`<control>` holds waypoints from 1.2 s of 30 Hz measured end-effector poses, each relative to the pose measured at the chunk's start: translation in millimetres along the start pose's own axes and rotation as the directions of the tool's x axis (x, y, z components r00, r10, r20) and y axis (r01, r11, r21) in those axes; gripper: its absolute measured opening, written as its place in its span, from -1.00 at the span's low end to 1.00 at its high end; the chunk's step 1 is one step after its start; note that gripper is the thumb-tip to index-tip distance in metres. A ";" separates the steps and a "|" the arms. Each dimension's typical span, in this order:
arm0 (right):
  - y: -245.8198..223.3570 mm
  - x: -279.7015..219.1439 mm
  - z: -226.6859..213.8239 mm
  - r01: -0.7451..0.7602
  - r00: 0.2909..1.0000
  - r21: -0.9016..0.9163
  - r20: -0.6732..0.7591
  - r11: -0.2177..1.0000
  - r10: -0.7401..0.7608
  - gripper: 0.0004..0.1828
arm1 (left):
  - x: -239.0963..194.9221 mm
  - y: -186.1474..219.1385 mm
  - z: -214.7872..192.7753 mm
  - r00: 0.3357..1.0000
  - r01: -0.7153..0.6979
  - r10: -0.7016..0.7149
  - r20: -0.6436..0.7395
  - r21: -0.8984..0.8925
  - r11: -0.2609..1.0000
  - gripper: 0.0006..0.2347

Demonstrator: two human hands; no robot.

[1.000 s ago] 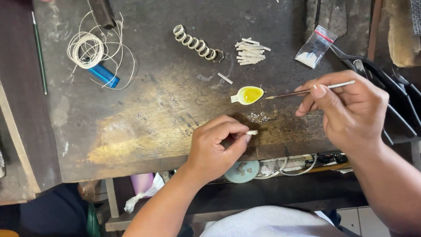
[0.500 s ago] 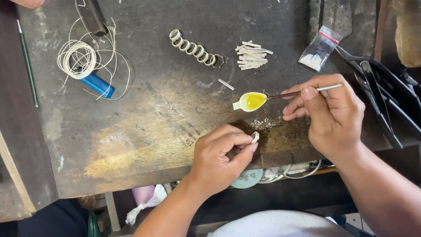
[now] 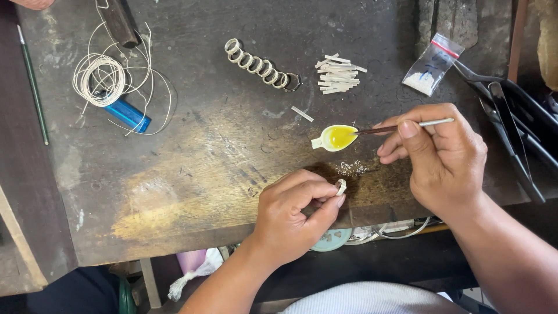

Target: The person uses a small brush to apply a yellow liquid from a spoon onto small white jewelry components on a workbench. They handle the pieces one at a time, rotating them to coat different surfaces.

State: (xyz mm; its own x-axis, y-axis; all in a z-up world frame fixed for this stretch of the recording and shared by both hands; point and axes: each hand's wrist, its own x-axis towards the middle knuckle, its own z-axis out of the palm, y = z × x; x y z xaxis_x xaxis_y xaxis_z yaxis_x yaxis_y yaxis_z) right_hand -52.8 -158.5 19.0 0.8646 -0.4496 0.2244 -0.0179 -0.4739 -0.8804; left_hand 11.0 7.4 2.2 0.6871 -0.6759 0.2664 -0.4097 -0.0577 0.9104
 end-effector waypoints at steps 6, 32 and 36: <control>1.6 -1.0 -0.2 0.003 1.000 0.020 -0.010 1.000 -0.003 -0.83 | 1.0 1.2 -0.4 1.000 -0.001 0.001 -0.015 0.005 1.000 -0.95; 4.3 -30.4 7.2 -0.282 0.945 0.697 0.085 0.659 0.315 -0.80 | -3.5 -2.4 3.4 0.956 0.125 -0.159 -0.245 -0.148 0.981 -0.92; 4.2 -30.2 7.8 -0.280 0.947 0.701 0.090 0.656 0.308 -0.81 | -3.6 -1.9 3.1 0.957 0.136 -0.174 -0.233 -0.171 0.976 -0.93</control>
State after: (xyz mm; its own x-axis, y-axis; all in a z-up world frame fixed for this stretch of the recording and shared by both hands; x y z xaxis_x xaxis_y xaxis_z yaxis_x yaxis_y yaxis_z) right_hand -75.1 -141.1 5.2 0.8586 -0.5036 -0.0961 0.0980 0.3453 -0.9334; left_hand 7.5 7.6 -1.4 0.8682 -0.4660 0.1705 -0.2042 -0.0223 0.9787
